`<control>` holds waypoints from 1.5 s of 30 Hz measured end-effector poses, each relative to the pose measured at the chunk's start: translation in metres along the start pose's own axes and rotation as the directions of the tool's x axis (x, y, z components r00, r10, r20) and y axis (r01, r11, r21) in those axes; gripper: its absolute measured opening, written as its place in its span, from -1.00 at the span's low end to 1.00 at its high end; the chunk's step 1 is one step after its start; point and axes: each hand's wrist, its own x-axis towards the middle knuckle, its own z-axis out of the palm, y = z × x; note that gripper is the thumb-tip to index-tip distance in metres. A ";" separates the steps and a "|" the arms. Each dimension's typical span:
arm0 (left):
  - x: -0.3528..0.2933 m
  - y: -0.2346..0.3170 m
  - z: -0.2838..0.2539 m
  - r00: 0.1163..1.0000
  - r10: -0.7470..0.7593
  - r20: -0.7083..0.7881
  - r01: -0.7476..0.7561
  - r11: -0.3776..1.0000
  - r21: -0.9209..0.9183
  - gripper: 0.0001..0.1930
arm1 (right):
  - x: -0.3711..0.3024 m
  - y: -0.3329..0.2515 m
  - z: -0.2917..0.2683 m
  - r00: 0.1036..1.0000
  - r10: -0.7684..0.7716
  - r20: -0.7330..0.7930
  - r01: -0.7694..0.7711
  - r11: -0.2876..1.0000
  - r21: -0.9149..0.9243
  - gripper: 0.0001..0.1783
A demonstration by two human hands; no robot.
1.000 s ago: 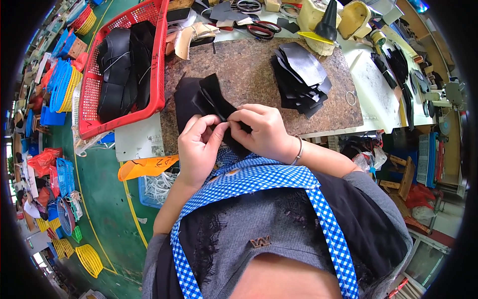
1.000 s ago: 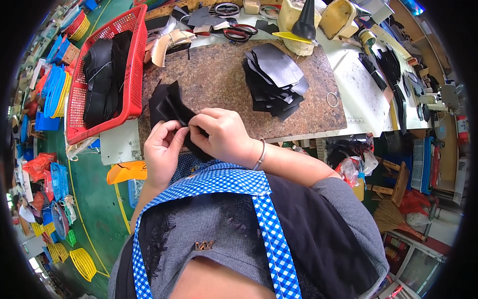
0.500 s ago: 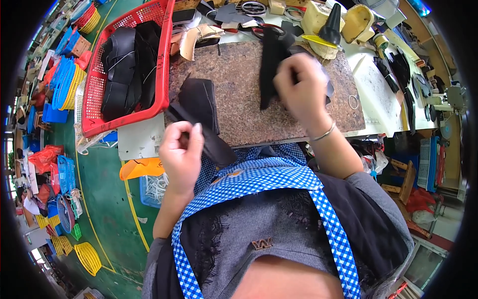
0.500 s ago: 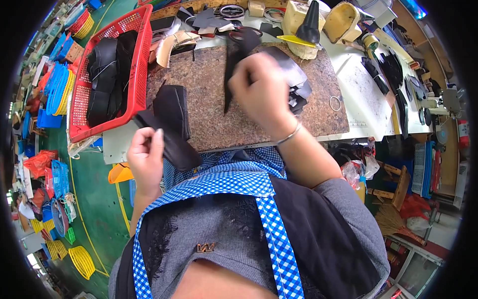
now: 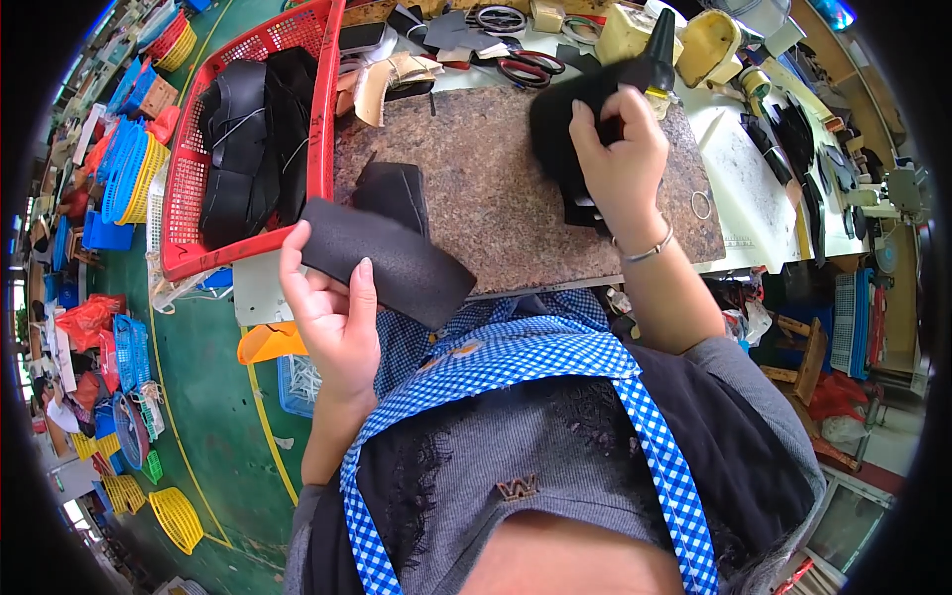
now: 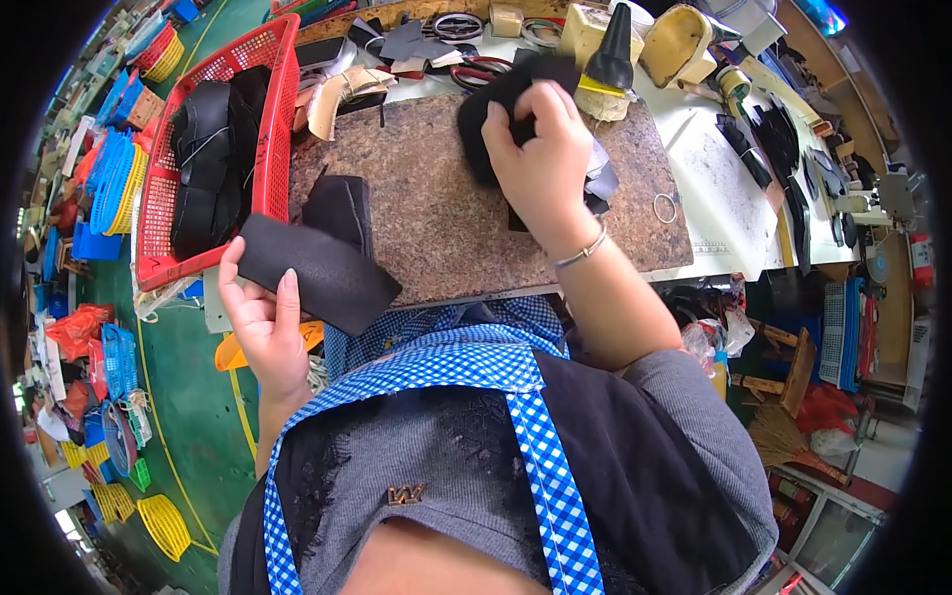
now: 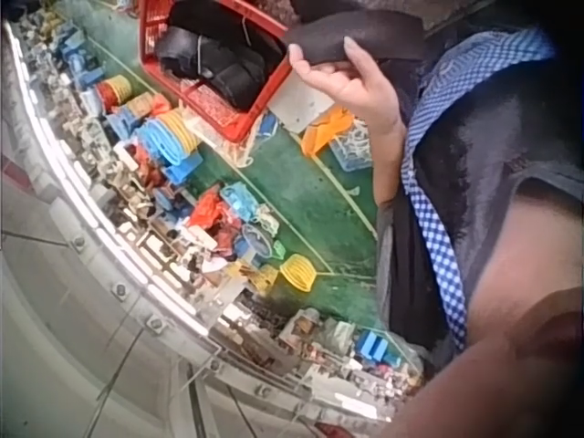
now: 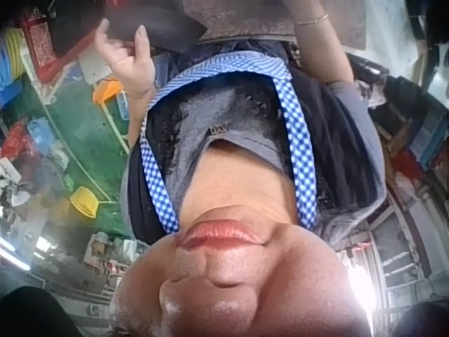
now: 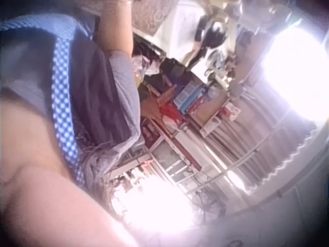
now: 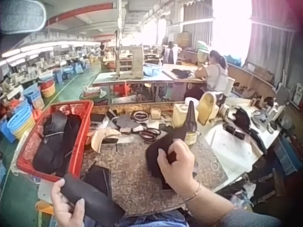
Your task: Align, inspect, and mark fabric shoe components for assembly.
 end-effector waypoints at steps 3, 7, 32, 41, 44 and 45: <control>-0.001 -0.004 0.013 1.000 -0.024 0.017 0.025 0.999 -0.044 -0.20 | -0.009 -0.002 0.015 0.935 -0.117 0.335 0.227 0.923 -0.312 -0.83; -0.003 -0.029 0.020 0.997 -0.016 0.076 0.014 0.999 0.029 -0.44 | -0.049 -0.011 0.024 0.558 -0.185 0.809 0.246 0.968 0.052 -0.62; 0.002 -0.018 0.001 0.954 -0.299 0.021 0.294 0.917 -0.270 -0.80 | -0.026 -0.006 0.009 0.766 0.563 0.311 -0.635 0.585 0.504 -0.93; -0.004 -0.029 0.025 0.923 -0.338 0.182 0.378 0.882 -0.280 -0.91 | -0.068 -0.064 0.013 0.721 -0.022 0.693 -0.483 0.700 0.525 -0.81; -0.005 -0.031 0.024 0.915 -0.354 0.194 0.398 0.868 -0.297 -0.89 | -0.065 -0.057 0.008 0.711 -0.053 0.701 -0.374 0.816 0.441 -0.80; -0.006 -0.032 0.023 0.913 -0.355 0.200 0.403 0.859 -0.315 -0.86 | -0.065 -0.056 0.008 0.711 -0.050 0.701 -0.376 0.816 0.440 -0.80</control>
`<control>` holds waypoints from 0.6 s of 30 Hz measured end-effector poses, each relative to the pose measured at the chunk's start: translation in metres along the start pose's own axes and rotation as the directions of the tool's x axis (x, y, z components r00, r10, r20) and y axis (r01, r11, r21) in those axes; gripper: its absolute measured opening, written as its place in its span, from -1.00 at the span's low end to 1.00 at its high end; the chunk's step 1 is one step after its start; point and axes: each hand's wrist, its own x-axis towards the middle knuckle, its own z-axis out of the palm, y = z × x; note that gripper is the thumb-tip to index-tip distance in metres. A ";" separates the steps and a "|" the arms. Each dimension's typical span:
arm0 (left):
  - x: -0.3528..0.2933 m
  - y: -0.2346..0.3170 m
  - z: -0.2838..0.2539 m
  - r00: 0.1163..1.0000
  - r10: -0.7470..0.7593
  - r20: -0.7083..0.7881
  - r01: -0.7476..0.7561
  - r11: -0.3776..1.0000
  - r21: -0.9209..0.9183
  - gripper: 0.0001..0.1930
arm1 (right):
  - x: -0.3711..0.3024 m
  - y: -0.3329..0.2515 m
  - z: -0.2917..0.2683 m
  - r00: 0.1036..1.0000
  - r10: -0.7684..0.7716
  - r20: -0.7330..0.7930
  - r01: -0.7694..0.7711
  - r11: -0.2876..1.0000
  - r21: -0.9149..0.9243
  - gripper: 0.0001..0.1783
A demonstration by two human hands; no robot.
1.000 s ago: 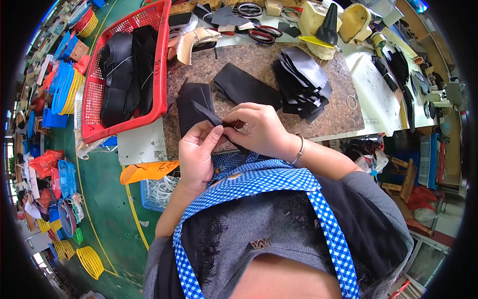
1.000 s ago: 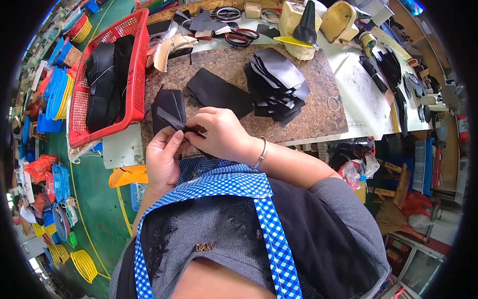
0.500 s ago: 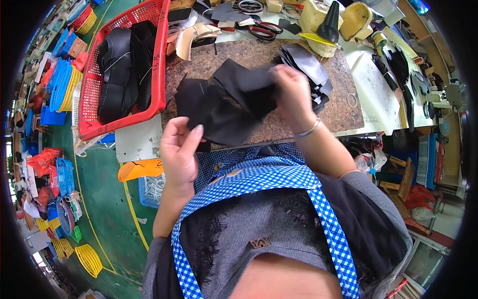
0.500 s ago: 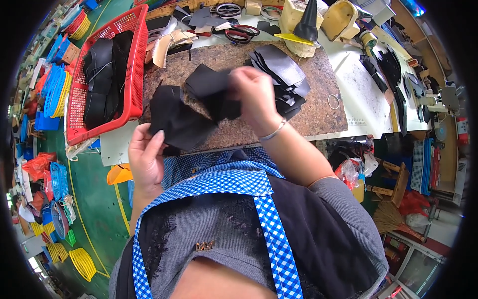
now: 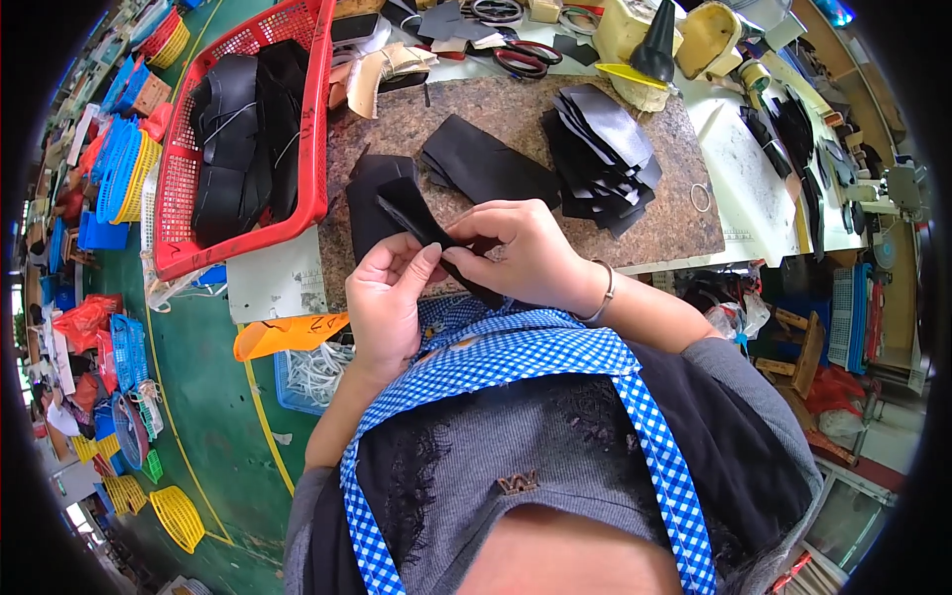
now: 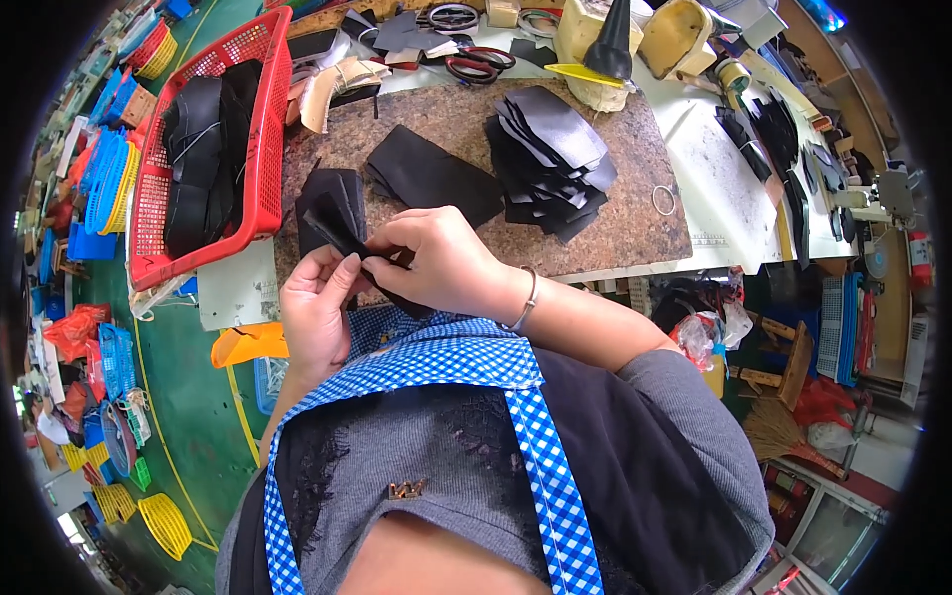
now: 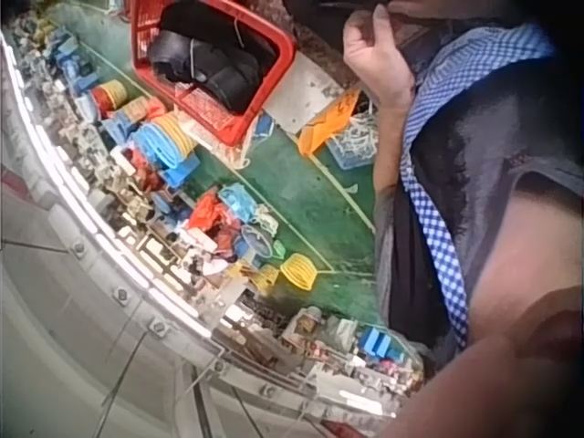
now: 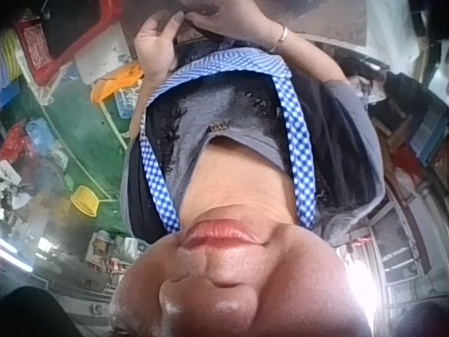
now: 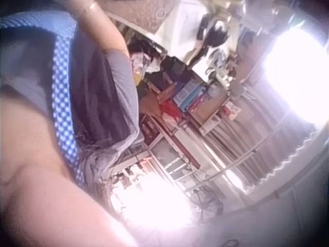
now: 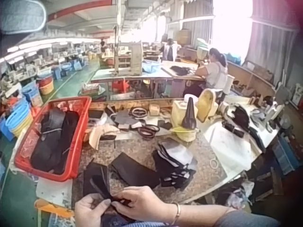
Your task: Align, inspect, and mark fabric shoe components for assembly.
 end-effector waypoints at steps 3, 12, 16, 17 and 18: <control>-0.001 -0.002 0.000 0.995 -0.090 -0.047 0.087 0.994 -0.065 -0.85 | 0.004 0.004 -0.004 0.991 -0.133 0.018 0.134 0.979 -0.153 -0.83; -0.004 0.000 0.005 0.995 0.100 0.001 -0.097 0.961 0.260 -0.87 | 0.000 0.014 0.012 0.948 -0.311 -0.067 0.282 0.918 -0.279 -0.85; -0.005 0.002 -0.001 0.998 0.058 0.037 -0.063 0.981 0.181 -0.86 | -0.002 0.021 0.014 0.995 0.028 -0.099 -0.028 1.000 -0.006 -0.85; -0.006 0.002 -0.003 0.998 0.049 0.037 -0.053 0.994 0.097 -0.86 | -0.001 0.024 0.012 0.969 0.236 -0.077 -0.223 0.963 0.153 -0.85; -0.007 0.003 -0.006 0.998 0.042 0.038 -0.042 0.999 0.012 -0.86 | 0.001 0.026 0.007 0.903 0.429 -0.022 -0.403 0.865 0.300 -0.85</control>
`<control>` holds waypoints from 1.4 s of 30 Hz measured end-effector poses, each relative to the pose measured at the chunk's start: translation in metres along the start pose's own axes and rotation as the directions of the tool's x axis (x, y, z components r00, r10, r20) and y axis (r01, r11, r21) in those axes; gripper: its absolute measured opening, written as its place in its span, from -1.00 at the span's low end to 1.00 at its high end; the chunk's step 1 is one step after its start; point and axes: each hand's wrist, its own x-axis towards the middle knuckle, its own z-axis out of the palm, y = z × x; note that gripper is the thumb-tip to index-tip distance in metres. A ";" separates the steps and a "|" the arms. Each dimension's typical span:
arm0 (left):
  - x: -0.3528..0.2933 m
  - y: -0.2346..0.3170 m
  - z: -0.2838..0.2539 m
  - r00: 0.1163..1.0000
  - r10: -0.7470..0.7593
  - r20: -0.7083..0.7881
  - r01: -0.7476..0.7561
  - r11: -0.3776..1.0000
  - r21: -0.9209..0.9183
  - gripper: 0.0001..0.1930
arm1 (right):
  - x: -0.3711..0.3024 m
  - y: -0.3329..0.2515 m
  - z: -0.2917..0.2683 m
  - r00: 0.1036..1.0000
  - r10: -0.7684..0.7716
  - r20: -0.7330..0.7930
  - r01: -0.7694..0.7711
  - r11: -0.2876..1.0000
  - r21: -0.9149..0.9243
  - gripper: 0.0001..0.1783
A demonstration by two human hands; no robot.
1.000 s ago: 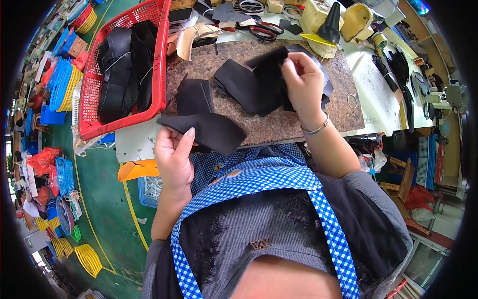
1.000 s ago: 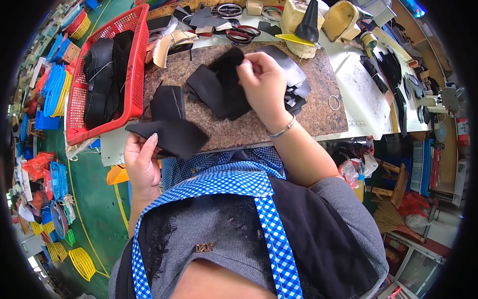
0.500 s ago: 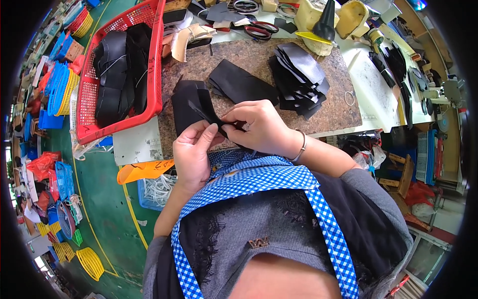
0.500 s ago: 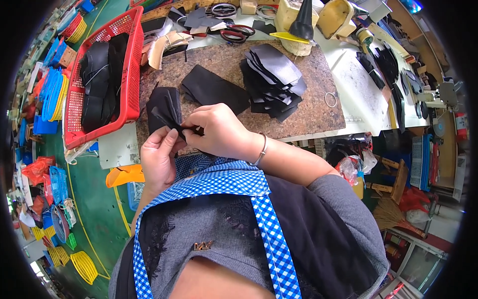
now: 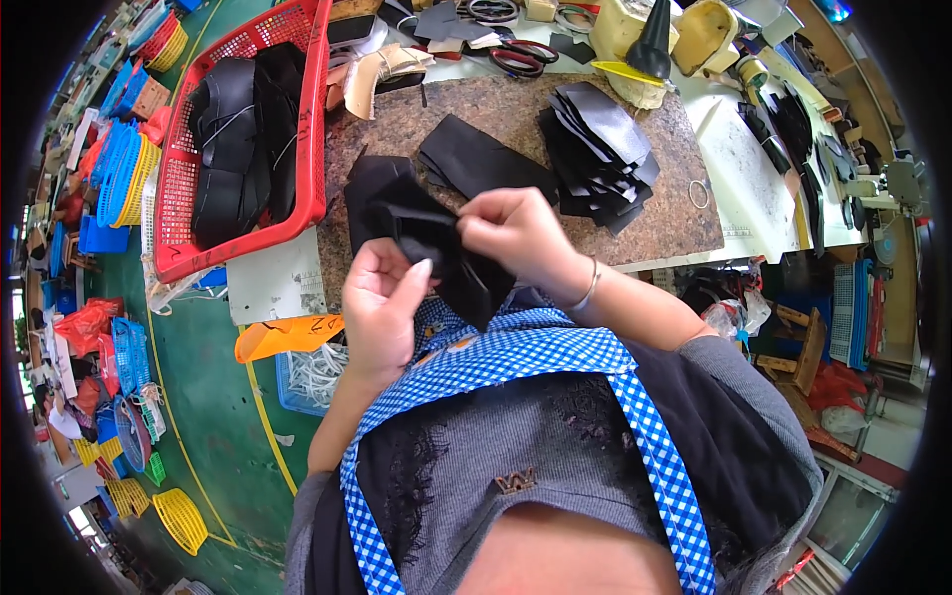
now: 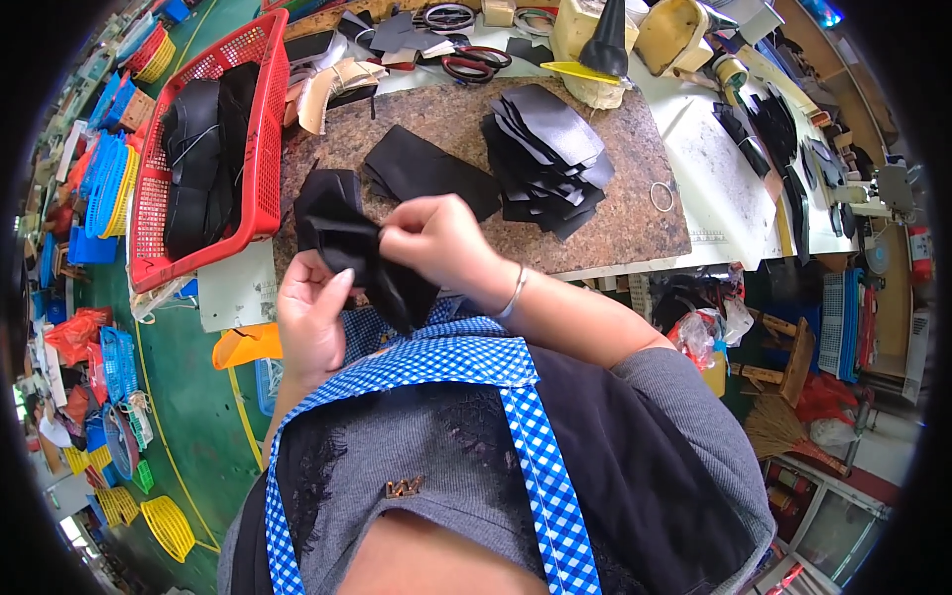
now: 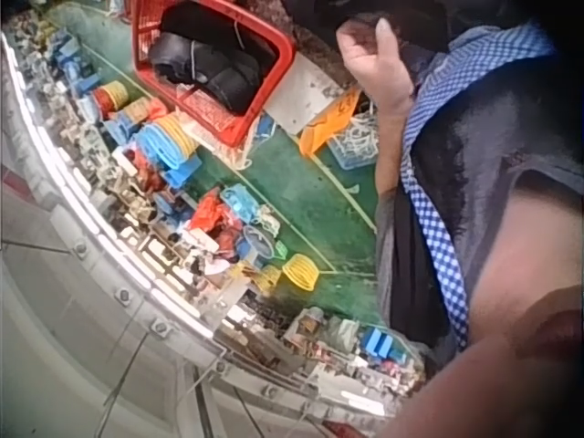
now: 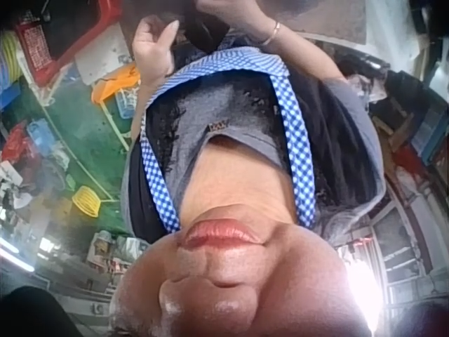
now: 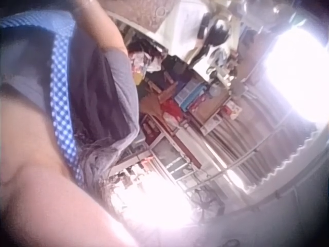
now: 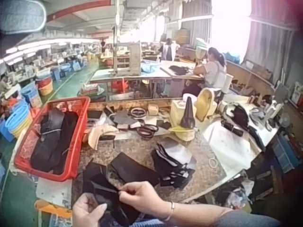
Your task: Align, inspect, and mark fabric shoe components for assembly.
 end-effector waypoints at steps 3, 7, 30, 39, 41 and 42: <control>-0.003 0.023 -0.018 0.992 -0.091 -0.085 0.073 0.979 -0.192 -0.70 | 0.024 -0.007 -0.035 0.979 0.011 -0.205 0.045 0.962 0.268 -0.87; -0.012 0.047 -0.037 0.987 -0.069 -0.148 0.038 0.979 -0.203 -0.70 | 0.042 -0.029 -0.092 0.765 -0.243 -0.596 0.222 0.969 -0.111 -0.81; 0.010 0.001 0.000 0.994 0.062 -0.085 -0.061 0.998 0.015 -0.82 | 0.017 0.000 -0.021 0.985 0.002 -0.171 0.057 0.939 0.339 -0.89; 0.003 0.011 -0.001 0.993 0.094 -0.069 -0.087 0.991 0.100 -0.77 | -0.001 -0.030 -0.009 0.868 -0.495 0.043 0.480 0.813 -0.330 -0.89; 0.002 0.009 0.006 0.993 0.108 -0.039 -0.104 0.990 0.100 -0.80 | -0.011 -0.035 0.009 0.919 -0.346 0.189 0.379 0.908 -0.181 -0.83; 0.002 0.010 0.009 0.992 0.123 -0.037 -0.119 0.989 0.088 -0.81 | -0.011 -0.033 0.007 0.920 -0.346 0.185 0.378 0.908 -0.182 -0.83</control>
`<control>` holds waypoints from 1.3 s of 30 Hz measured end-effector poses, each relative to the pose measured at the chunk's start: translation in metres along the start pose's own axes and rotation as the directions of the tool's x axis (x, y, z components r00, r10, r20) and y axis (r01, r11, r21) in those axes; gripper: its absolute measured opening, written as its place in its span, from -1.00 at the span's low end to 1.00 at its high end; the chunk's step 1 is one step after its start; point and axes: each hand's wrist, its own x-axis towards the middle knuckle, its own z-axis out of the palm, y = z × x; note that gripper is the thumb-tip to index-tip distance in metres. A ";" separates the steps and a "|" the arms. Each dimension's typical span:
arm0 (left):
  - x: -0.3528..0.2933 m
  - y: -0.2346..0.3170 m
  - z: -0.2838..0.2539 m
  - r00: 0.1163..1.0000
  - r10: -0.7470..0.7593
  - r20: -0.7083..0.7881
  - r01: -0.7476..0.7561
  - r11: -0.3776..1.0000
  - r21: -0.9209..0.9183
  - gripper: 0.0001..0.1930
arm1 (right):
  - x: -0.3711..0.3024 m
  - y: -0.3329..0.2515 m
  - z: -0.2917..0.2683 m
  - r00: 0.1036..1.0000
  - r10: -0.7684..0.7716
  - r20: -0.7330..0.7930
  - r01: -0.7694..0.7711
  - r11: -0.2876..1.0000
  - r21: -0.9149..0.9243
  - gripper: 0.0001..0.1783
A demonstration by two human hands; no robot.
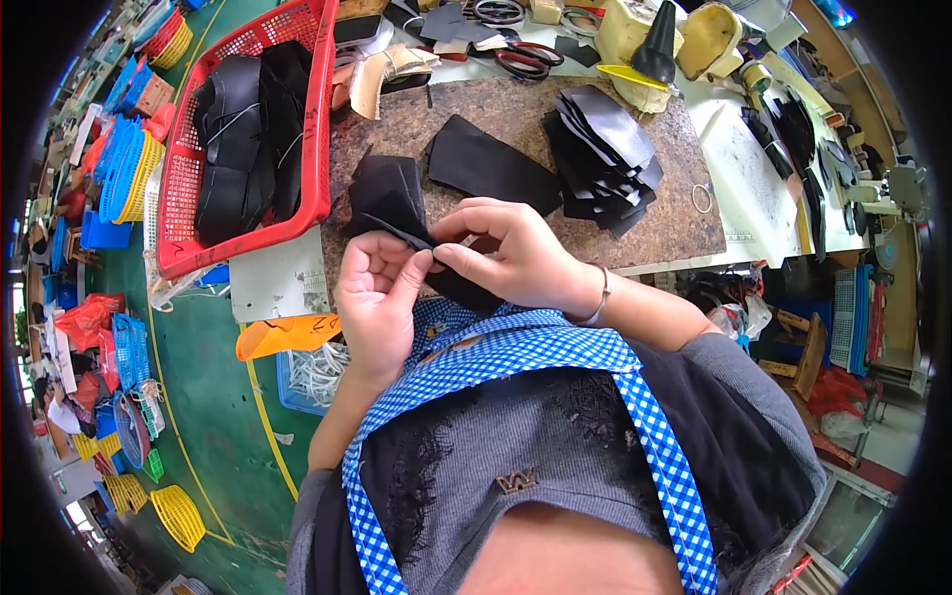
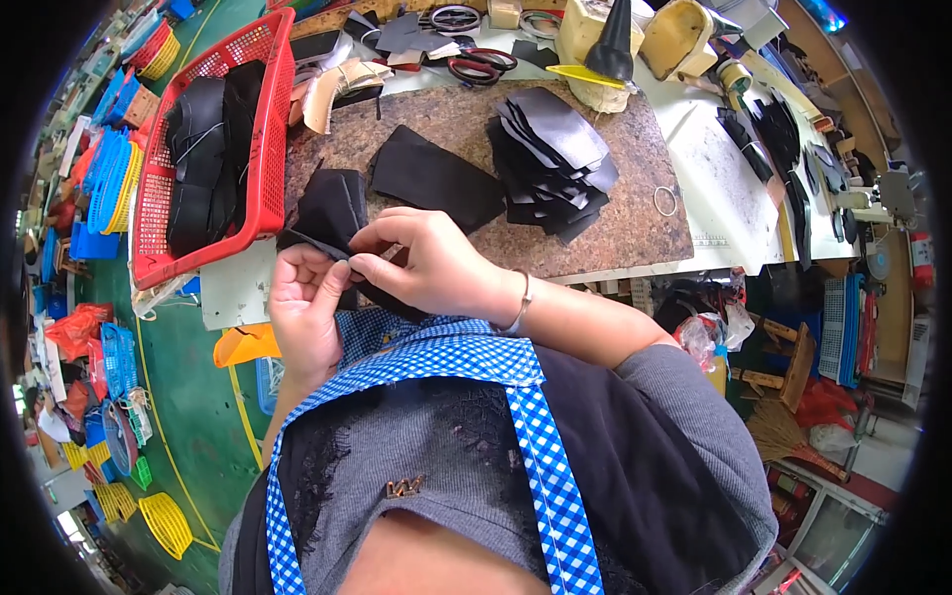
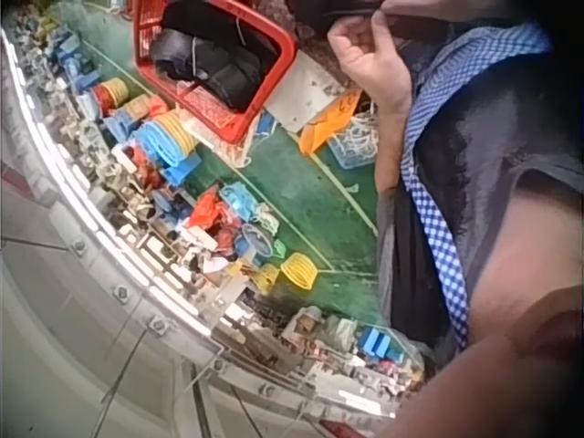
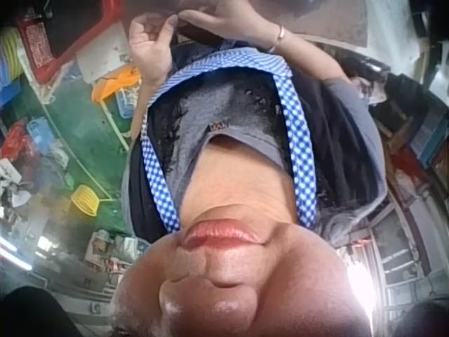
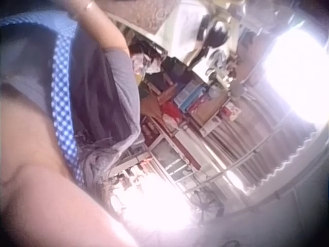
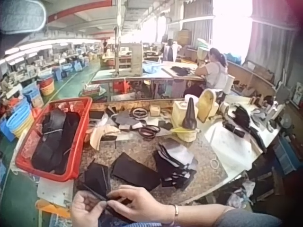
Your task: Align, inspect, and mark fabric shoe components for assembly.
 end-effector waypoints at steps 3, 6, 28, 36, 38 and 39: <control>-0.001 0.001 -0.002 0.999 -0.007 0.048 0.006 1.000 0.020 -0.84 | -0.003 0.006 -0.003 1.000 -0.016 -0.001 0.016 0.999 0.052 -0.83; 0.000 -0.009 -0.004 0.999 -0.048 0.023 0.047 0.997 0.060 -0.86 | -0.002 0.006 -0.002 0.984 -0.175 -0.021 0.171 0.974 -0.146 -0.87; 0.001 -0.009 0.001 0.999 -0.032 -0.013 0.032 0.999 0.035 -0.81 | -0.007 0.015 0.010 0.980 -0.115 -0.162 0.093 0.986 -0.139 -0.86; 0.000 -0.007 0.001 1.000 -0.009 0.004 0.009 0.993 0.116 -0.79 | -0.005 0.014 0.004 0.964 -0.250 -0.093 0.215 0.934 -0.284 -0.86; 0.000 -0.008 0.000 1.000 -0.028 0.013 0.026 0.992 0.122 -0.79 | -0.005 0.012 0.008 0.958 -0.268 -0.100 0.221 0.915 -0.338 -0.86; 0.000 -0.009 0.000 0.999 -0.045 0.020 0.043 0.991 0.127 -0.79 | -0.005 0.014 0.009 0.949 -0.297 -0.102 0.243 0.900 -0.363 -0.86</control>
